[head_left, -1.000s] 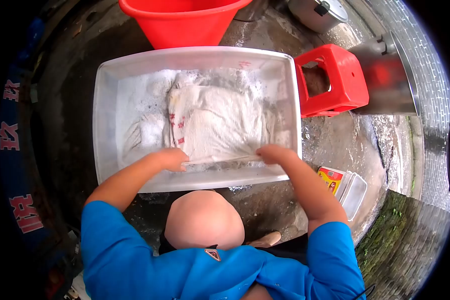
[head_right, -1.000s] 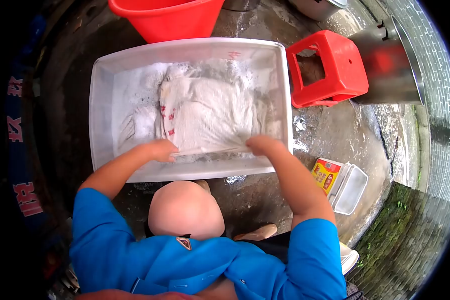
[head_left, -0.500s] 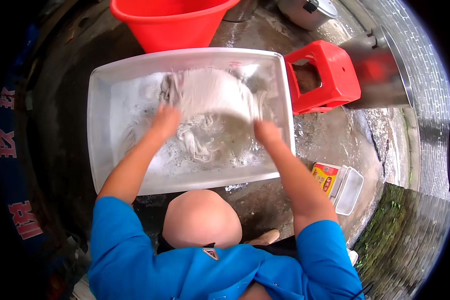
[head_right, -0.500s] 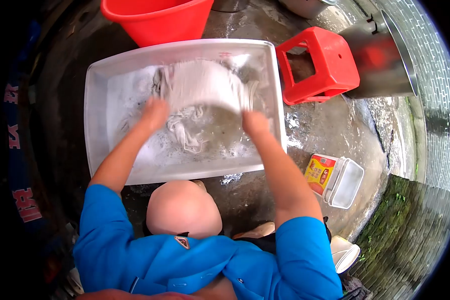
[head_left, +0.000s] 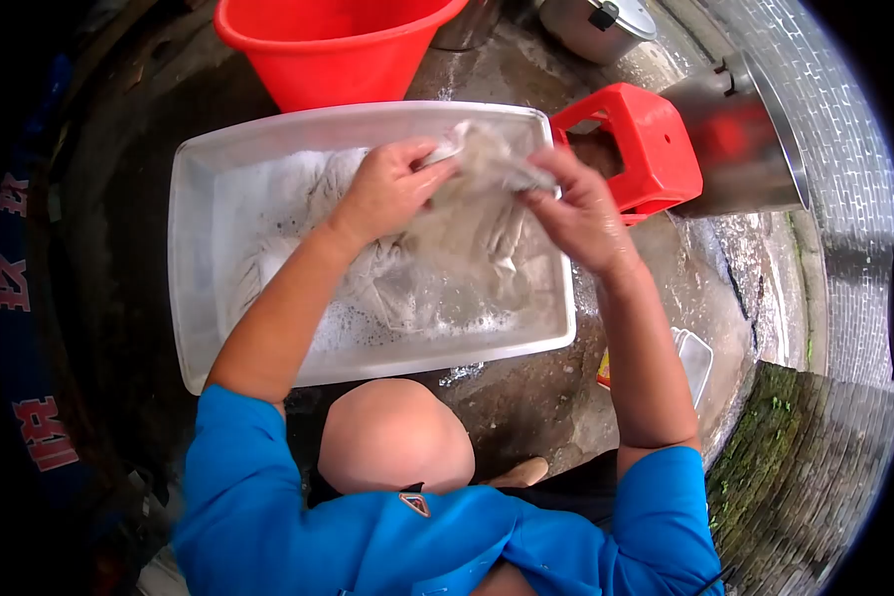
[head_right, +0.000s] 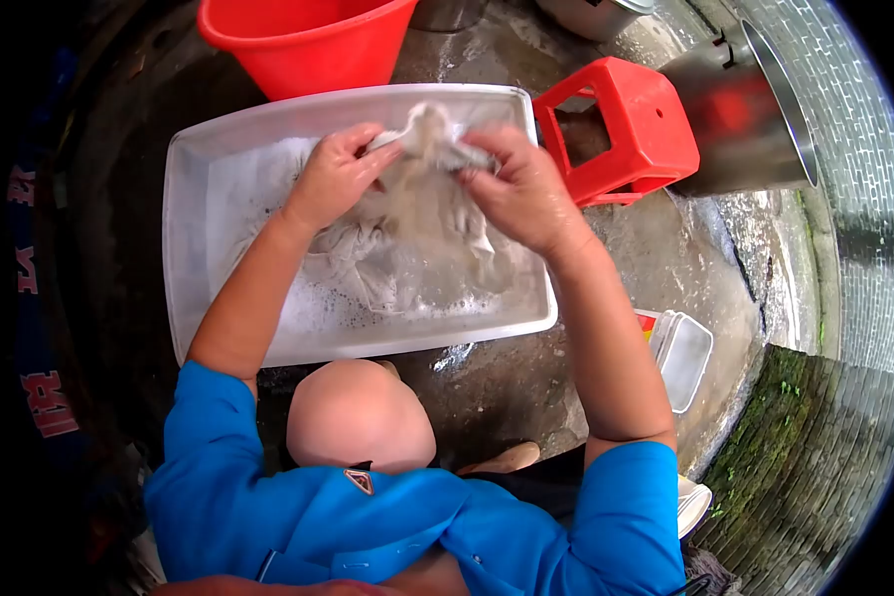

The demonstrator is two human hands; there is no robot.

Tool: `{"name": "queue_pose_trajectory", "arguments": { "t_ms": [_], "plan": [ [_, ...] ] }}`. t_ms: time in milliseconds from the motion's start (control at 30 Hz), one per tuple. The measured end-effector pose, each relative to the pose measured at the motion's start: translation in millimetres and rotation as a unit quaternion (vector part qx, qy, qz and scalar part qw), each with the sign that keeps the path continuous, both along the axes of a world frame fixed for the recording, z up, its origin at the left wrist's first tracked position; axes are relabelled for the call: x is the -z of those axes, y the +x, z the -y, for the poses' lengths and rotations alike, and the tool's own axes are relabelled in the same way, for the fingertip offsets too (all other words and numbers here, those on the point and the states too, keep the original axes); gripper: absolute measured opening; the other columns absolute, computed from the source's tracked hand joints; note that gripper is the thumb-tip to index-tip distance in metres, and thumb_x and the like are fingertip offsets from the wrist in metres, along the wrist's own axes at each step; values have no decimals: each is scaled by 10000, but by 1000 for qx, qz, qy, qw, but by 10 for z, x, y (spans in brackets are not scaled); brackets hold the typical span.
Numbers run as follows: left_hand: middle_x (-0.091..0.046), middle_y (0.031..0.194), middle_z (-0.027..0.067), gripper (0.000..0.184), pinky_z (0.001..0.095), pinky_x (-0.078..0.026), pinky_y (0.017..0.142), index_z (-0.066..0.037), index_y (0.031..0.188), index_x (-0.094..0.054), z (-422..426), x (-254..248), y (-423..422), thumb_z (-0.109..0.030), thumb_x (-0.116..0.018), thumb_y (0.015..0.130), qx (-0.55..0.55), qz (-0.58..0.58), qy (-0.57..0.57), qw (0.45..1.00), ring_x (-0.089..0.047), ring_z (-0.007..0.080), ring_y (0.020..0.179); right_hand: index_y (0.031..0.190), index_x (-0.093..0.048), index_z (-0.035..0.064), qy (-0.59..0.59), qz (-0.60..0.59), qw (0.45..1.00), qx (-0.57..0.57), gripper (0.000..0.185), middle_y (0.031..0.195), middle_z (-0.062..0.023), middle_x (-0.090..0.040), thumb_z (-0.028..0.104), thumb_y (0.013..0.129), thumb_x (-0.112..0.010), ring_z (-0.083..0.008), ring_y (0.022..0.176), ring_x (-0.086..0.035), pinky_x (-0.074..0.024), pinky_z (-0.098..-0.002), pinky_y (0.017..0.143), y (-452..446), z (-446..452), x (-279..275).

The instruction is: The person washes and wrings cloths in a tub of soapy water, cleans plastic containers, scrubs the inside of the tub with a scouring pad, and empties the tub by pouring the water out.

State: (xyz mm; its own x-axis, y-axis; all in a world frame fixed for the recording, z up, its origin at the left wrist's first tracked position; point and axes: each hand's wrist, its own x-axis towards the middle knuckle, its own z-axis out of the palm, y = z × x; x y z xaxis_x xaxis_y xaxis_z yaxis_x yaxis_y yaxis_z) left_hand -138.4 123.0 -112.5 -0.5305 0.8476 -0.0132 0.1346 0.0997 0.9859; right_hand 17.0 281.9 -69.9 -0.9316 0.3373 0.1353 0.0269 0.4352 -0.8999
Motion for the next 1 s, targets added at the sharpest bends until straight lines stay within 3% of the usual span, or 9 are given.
{"name": "queue_pose_trajectory", "arguments": {
  "t_ms": [100, 167, 300, 367, 533, 733, 833, 900, 1000],
  "plan": [
    [-596, 814, -6, 217, 257, -501, 661, -22, 978, -605, -224, -485, 251, -215, -529, 914, 24, 88, 82, 992, -564, 72, 723, 1194, -500, 42, -102, -138, 985, 8, 392, 1080, -47, -556, 30, 820, -619, -146, 1020, -526, -429, -267, 875, -140, 63, -289],
    [-611, 919, 45, 248, 262, -497, 761, -16, 1042, -572, -297, -587, 303, -224, -501, 926, 132, 289, 314, 895, -585, 108, 842, 1251, -449, 55, -206, -123, 971, 5, 440, 1080, -36, -561, 16, 839, -597, -139, 1026, -531, -429, -267, 891, -209, 161, -175],
    [-597, 1019, 98, 339, 301, -480, 837, -17, 1091, -544, -383, 199, 351, -306, -455, 941, -98, 227, 271, 930, -580, 168, 941, 1016, -567, 42, -200, -121, 966, 114, 145, 884, 14, -600, 62, 873, -560, -76, 814, -560, -476, -228, 717, -483, 54, 666],
    [-606, 1016, 90, 458, 345, -477, 841, -44, 1098, -556, -395, 878, 481, -449, -468, 901, -277, 307, 38, 910, -584, 195, 951, 956, -551, 65, -317, -58, 925, 203, 94, 812, 5, -576, 114, 875, -541, -90, 718, -530, -458, -247, 627, -504, 287, 824],
    [-436, 1249, 207, 624, 446, -433, 910, -80, 1239, -452, -19, 1659, 466, -564, -454, 845, -44, 756, 61, 650, -417, 241, 1181, 945, -536, 48, -106, -22, 993, 52, 190, 901, -154, -550, 0, 770, -480, -325, 843, -536, -440, -393, 789, -272, 1288, 975],
    [-530, 1096, 135, 436, 402, -457, 869, -70, 1149, -502, 19, 1436, 429, -410, -417, 890, -40, 733, 215, 644, -509, 227, 1028, 1051, -560, 89, 76, -110, 983, -123, 376, 1026, -150, -521, 140, 682, -614, -388, 1046, -444, -337, -471, 936, -205, 1559, 1078],
    [-578, 1019, 100, 354, 380, -469, 848, -65, 1104, -527, -131, 1789, 325, -333, -399, 912, -71, 694, 220, 681, -555, 221, 951, 1008, -571, 86, 253, 45, 963, 85, 348, 1043, -146, -553, 260, 714, -638, -351, 1095, -459, -356, -465, 942, -498, 1105, 1462],
    [-585, 1011, 76, 319, 363, -468, 852, -65, 1048, -547, -128, 1293, 468, -306, -387, 914, -258, 608, 4, 750, -565, 216, 934, 964, -548, 31, -134, 193, 962, 142, 277, 913, -167, -587, 161, 724, -597, -339, 906, -538, -440, -406, 828, -678, 808, 1328],
    [-586, 958, 71, 323, 368, -477, 814, -70, 963, -555, -62, 1472, 393, -353, -408, 906, -146, 629, 117, 755, -566, 203, 883, 819, -630, 80, 125, 103, 975, 150, 166, 821, -165, -540, 189, 696, -611, -311, 798, -516, -445, -428, 740, -688, 827, 1458]
  ]
}}
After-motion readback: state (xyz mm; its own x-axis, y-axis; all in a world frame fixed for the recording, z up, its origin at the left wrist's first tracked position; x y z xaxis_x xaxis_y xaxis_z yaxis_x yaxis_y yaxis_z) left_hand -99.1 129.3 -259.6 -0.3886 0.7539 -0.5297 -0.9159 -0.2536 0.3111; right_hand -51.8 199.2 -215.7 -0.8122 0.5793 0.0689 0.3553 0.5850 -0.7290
